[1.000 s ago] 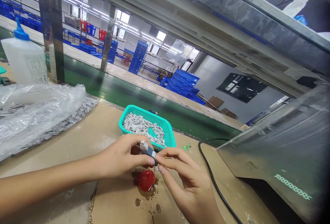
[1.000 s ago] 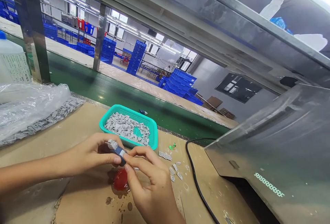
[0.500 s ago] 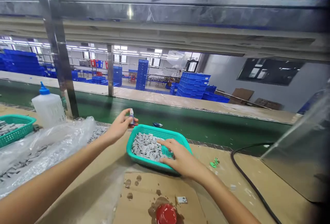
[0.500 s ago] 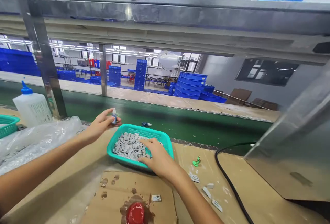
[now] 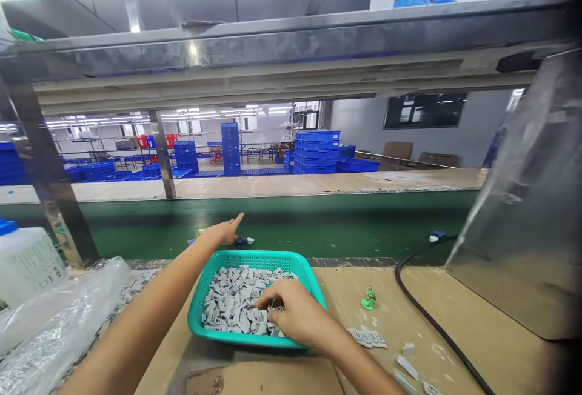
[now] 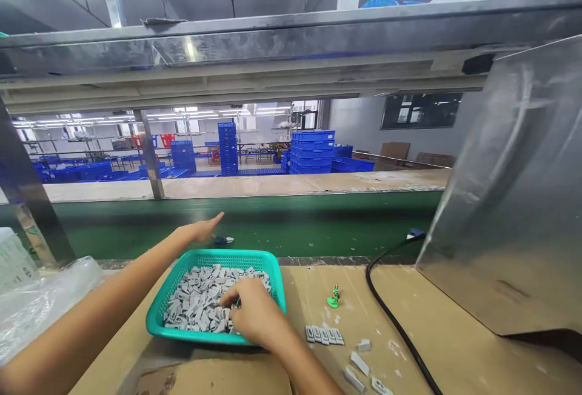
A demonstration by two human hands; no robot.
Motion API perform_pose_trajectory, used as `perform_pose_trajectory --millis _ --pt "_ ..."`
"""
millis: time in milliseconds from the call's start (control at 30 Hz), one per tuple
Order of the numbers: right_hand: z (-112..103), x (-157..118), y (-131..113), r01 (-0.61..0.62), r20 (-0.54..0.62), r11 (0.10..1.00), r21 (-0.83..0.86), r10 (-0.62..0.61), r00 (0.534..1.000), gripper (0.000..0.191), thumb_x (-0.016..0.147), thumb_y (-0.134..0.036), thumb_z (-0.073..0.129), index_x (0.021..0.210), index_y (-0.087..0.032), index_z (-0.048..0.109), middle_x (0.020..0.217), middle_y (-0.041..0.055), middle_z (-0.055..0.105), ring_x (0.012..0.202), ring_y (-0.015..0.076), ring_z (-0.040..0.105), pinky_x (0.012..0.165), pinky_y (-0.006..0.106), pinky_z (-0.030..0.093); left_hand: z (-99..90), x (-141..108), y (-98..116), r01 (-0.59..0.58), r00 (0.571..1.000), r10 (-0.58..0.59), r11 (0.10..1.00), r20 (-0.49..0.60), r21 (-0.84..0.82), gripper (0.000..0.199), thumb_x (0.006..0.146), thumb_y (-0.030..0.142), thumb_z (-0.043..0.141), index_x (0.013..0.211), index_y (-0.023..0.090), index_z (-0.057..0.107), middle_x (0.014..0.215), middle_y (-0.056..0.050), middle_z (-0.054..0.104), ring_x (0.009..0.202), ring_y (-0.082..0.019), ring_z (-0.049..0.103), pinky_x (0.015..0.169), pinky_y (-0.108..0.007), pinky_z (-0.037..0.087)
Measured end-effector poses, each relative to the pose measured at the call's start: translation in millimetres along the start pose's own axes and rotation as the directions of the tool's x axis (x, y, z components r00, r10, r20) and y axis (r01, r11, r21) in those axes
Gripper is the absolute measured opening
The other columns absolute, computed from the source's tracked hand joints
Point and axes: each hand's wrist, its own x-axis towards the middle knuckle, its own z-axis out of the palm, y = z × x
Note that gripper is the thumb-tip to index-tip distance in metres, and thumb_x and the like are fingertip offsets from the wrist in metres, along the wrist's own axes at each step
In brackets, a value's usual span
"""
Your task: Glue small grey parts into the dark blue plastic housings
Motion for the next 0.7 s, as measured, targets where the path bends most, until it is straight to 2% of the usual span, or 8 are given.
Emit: perform_pose_trajectory --millis 100,167,300,400,500,600,700 --pt "0 -1 -1 -0.041 -0.056 0.999 -0.008 0.04 0.998 0.038 0.057 0.008 0.046 0.071 -0.017 0.07 0.071 0.0025 0.068 0.067 0.0156 0.062 0.061 0.022 0.049 9.6 7 17 0.008 0.997 0.0 0.995 0.079 -0.098 0.028 0.079 0.03 0.052 0.103 0.016 0.053 0.105 -0.004 0.054 0.095 -0.022 0.053 0.078 -0.036 0.045" --pt "0 -2 -2 -0.062 -0.097 0.998 -0.023 0.059 0.993 0.04 0.057 0.009 0.043 0.072 -0.018 0.07 0.072 0.0021 0.068 0.065 0.0145 0.062 0.059 0.021 0.048 7.8 4 22 0.022 0.995 -0.005 0.984 0.098 -0.177 0.025 0.08 0.029 0.051 0.101 0.016 0.054 0.104 -0.004 0.055 0.093 -0.02 0.054 0.077 -0.035 0.046" --pt "1 -4 -4 -0.066 -0.147 0.997 -0.046 0.059 0.987 0.041 0.054 0.009 0.042 0.068 -0.018 0.07 0.07 0.0014 0.068 0.062 0.0145 0.061 0.057 0.021 0.046 -21.3 -16 18 0.034 0.997 -0.009 0.933 0.072 -0.358 0.02 0.081 0.026 0.05 0.097 0.015 0.055 0.101 -0.005 0.055 0.088 -0.017 0.054 0.075 -0.035 0.046" --pt "-1 -3 -3 -0.033 -0.17 0.999 -0.024 0.028 0.985 0.037 0.052 0.008 0.043 0.059 -0.018 0.068 0.066 0.0016 0.067 0.063 0.0155 0.06 0.057 0.022 0.044 -50.4 -53 15 0.036 0.999 -0.023 0.86 0.032 -0.509 0.016 0.079 0.02 0.049 0.094 0.014 0.052 0.089 -0.003 0.057 0.084 -0.016 0.056 0.075 -0.031 0.046" --pt "-2 0 -1 0.003 -0.222 1.0 0.018 0.001 0.975 0.031 0.054 0.005 0.045 0.058 -0.017 0.066 0.063 0.0017 0.066 0.058 0.0151 0.058 0.056 0.023 0.044 -60.8 -109 23 0.031 0.999 -0.046 0.765 -0.006 -0.644 0.012 0.081 0.016 0.038 0.09 0.016 0.045 0.079 -0.001 0.053 0.077 -0.012 0.057 0.073 -0.026 0.045" --pt "-5 -1 -9 0.068 -0.253 0.996 0.061 -0.051 0.966 0.024 0.06 0.0 0.048 0.064 -0.016 0.065 0.067 0.0018 0.065 0.06 0.0139 0.057 0.056 0.023 0.045 -46.7 -167 37 0.045 0.998 -0.056 0.68 0.009 -0.732 0.005 0.078 0.021 0.041 0.081 0.017 0.042 0.075 0.0 0.05 0.071 -0.012 0.057 0.067 -0.026 0.046" --pt "-7 -11 -34 0.138 -0.231 0.987 0.079 -0.117 0.966 0.018 0.065 -0.003 0.05 0.068 -0.016 0.063 0.07 0.0008 0.064 0.064 0.0119 0.057 0.058 0.02 0.045 -25.5 -205 50 0.04 0.999 -0.015 0.602 0.038 -0.797 0.015 0.073 0.026 0.054 0.082 0.016 0.046 0.081 -0.001 0.051 0.078 -0.014 0.054 0.07 -0.027 0.043"
